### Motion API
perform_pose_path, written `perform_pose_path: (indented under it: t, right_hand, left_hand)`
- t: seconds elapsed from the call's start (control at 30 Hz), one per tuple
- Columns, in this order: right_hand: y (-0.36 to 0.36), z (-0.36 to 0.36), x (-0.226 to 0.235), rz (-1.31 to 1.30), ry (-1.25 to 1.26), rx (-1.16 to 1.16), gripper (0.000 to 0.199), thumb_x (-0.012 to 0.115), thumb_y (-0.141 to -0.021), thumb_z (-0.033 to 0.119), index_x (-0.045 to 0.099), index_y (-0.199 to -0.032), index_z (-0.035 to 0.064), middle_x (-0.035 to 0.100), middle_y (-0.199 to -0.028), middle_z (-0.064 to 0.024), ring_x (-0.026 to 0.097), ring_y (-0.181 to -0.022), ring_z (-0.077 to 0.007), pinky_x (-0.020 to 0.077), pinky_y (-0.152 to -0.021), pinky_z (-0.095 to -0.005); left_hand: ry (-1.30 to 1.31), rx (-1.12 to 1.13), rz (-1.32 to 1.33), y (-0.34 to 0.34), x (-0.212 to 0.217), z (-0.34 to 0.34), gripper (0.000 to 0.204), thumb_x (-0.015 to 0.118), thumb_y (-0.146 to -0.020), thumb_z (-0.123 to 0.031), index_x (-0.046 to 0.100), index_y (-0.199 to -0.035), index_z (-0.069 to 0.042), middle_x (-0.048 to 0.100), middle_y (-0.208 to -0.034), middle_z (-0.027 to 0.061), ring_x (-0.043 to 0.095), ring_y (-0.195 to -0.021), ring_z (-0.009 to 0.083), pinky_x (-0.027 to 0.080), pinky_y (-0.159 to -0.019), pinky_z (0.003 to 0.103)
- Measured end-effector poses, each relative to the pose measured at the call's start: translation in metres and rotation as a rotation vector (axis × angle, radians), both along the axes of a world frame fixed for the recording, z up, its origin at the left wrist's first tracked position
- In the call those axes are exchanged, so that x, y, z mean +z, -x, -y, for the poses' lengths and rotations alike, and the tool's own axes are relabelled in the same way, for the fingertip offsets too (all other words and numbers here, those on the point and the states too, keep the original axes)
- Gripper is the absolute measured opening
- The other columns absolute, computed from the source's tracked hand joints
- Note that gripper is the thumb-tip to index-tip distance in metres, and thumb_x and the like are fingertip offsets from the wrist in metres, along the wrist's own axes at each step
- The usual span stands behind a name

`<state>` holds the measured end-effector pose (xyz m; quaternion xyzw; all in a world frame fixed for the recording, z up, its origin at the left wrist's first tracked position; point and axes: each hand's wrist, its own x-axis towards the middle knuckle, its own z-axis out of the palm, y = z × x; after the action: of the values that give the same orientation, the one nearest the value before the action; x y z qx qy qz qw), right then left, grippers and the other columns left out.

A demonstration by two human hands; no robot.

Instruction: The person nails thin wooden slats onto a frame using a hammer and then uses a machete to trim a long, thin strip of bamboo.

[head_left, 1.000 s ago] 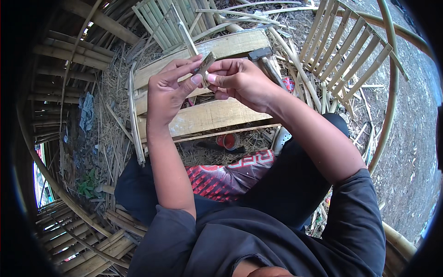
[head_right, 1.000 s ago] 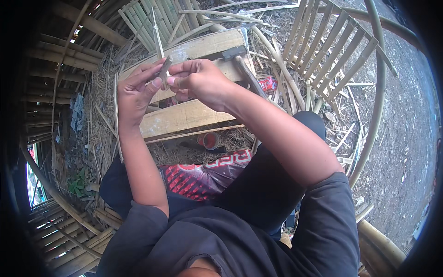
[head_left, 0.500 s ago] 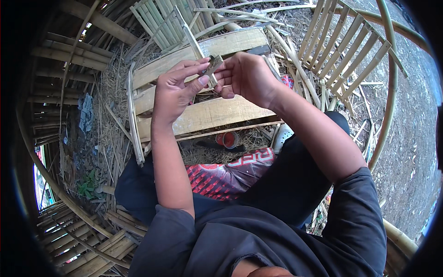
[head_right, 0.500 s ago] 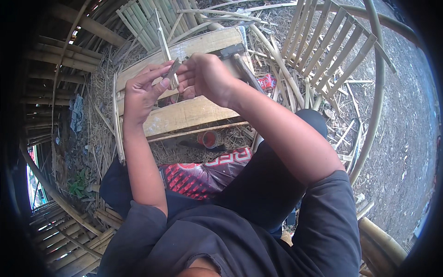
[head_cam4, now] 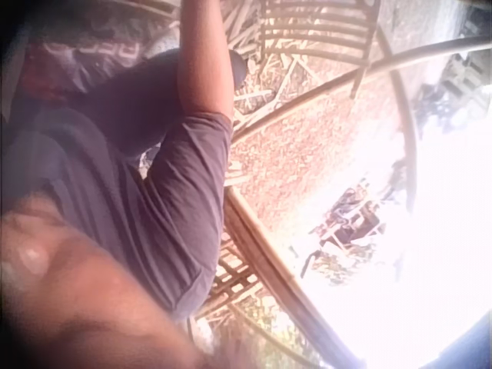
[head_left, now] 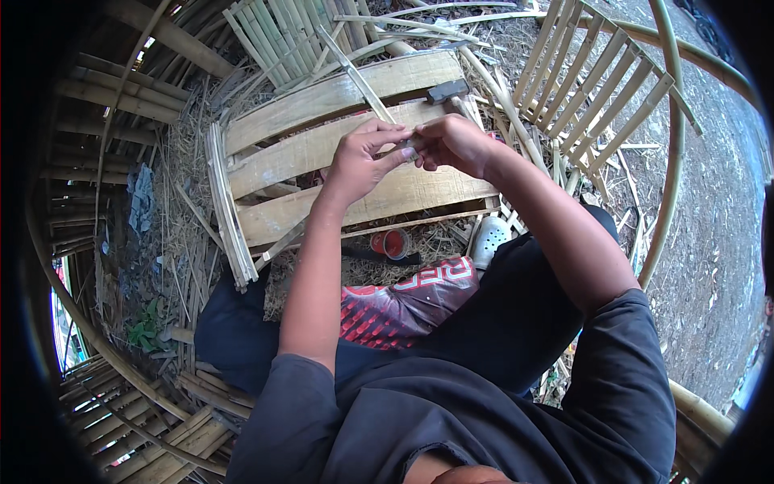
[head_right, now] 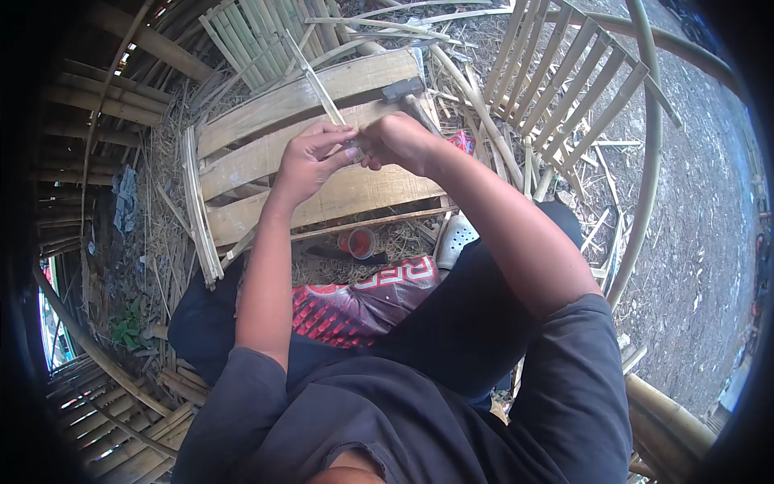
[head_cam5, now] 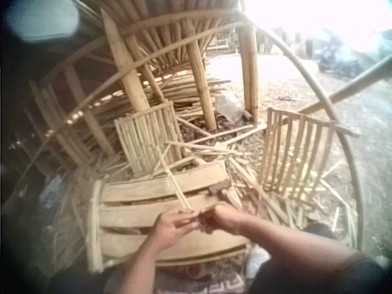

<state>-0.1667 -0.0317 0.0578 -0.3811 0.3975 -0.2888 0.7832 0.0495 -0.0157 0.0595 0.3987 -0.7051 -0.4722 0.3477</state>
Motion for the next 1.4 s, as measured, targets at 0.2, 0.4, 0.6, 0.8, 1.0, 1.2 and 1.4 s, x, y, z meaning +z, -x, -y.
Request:
perform_pose_path:
  t: [0.2,0.4,0.6,0.8,1.0,1.2,1.4]
  right_hand:
    - [0.007,0.003,-0.031,-0.071,0.005,0.007,0.029,0.044,-0.104,0.012,0.063,-0.108,-0.0088,0.068,-0.092,-0.0181,0.065,-0.075,-0.0232,0.052,-0.07,-0.0354]
    - [0.008,0.001,-0.044,-0.096,0.004,0.021,0.025,0.046,-0.106,0.011,0.063,-0.113,-0.007,0.067,-0.095,-0.0138,0.064,-0.076,-0.0191,0.0517,-0.071,-0.0327]
    - [0.004,0.0,-0.051,-0.334,0.113,0.013,0.028,0.055,-0.105,0.013,0.067,-0.12,-0.008,0.071,-0.094,-0.0129,0.07,-0.08,-0.0176,0.0539,-0.067,-0.0318]
    - [0.006,-0.001,-0.039,-1.109,0.823,0.001,0.039,0.069,-0.096,0.032,0.074,-0.094,-0.0065,0.072,-0.073,-0.0209,0.074,-0.078,-0.0331,0.0575,-0.069,-0.0418]
    - [0.019,-0.02,0.0,-1.757,0.811,-0.225,0.037,0.068,-0.091,0.028,0.064,-0.108,-0.0047,0.072,-0.107,-0.027,0.073,-0.098,-0.0394,0.0591,-0.085,-0.045]
    - [0.065,-0.021,-0.05,-1.506,0.597,0.07,0.036,0.061,-0.091,0.022,0.057,-0.11,-0.0094,0.069,-0.101,-0.035,0.069,-0.098,-0.0478,0.0545,-0.089,-0.052]
    - [0.071,-0.025,0.005,-1.494,0.495,-0.142,0.054,0.074,-0.084,0.047,0.072,-0.092,-0.0059,0.072,-0.084,-0.0263,0.074,-0.082,-0.0388,0.0566,-0.079,-0.0476]
  left_hand:
    - [0.343,0.059,0.269,0.003,-0.024,-0.006,0.034,0.084,-0.083,-0.016,0.079,-0.117,-0.016,0.064,-0.121,0.0073,0.065,-0.113,0.0222,0.051,-0.102,0.035]
    - [0.372,0.031,0.542,-0.003,-0.027,-0.016,0.035,0.076,-0.09,-0.024,0.076,-0.124,-0.02,0.066,-0.124,0.0052,0.06,-0.127,0.0261,0.032,-0.12,0.056]
    - [0.323,0.024,0.47,-0.013,-0.049,-0.017,0.041,0.074,-0.092,-0.021,0.069,-0.132,-0.017,0.066,-0.13,0.004,0.051,-0.14,0.024,0.02,-0.124,0.062]
    - [0.342,-0.041,0.501,-0.015,-0.065,-0.013,0.036,0.073,-0.093,-0.019,0.071,-0.129,-0.016,0.066,-0.129,0.0025,0.052,-0.14,0.0219,0.012,-0.124,0.065]
    - [0.357,-0.007,0.473,-0.018,-0.065,-0.016,0.034,0.072,-0.093,-0.019,0.072,-0.127,-0.016,0.067,-0.128,0.0031,0.054,-0.138,0.0221,0.014,-0.124,0.064]
    - [0.432,0.049,0.434,-0.013,-0.066,-0.015,0.023,0.069,-0.094,-0.017,0.076,-0.116,-0.015,0.07,-0.121,0.0037,0.058,-0.132,0.0217,0.022,-0.122,0.063]
    - [0.367,0.085,0.453,-0.012,-0.068,-0.013,0.034,0.06,-0.098,-0.013,0.067,-0.132,-0.011,0.062,-0.14,0.0068,0.052,-0.138,0.0256,0.023,-0.122,0.061]
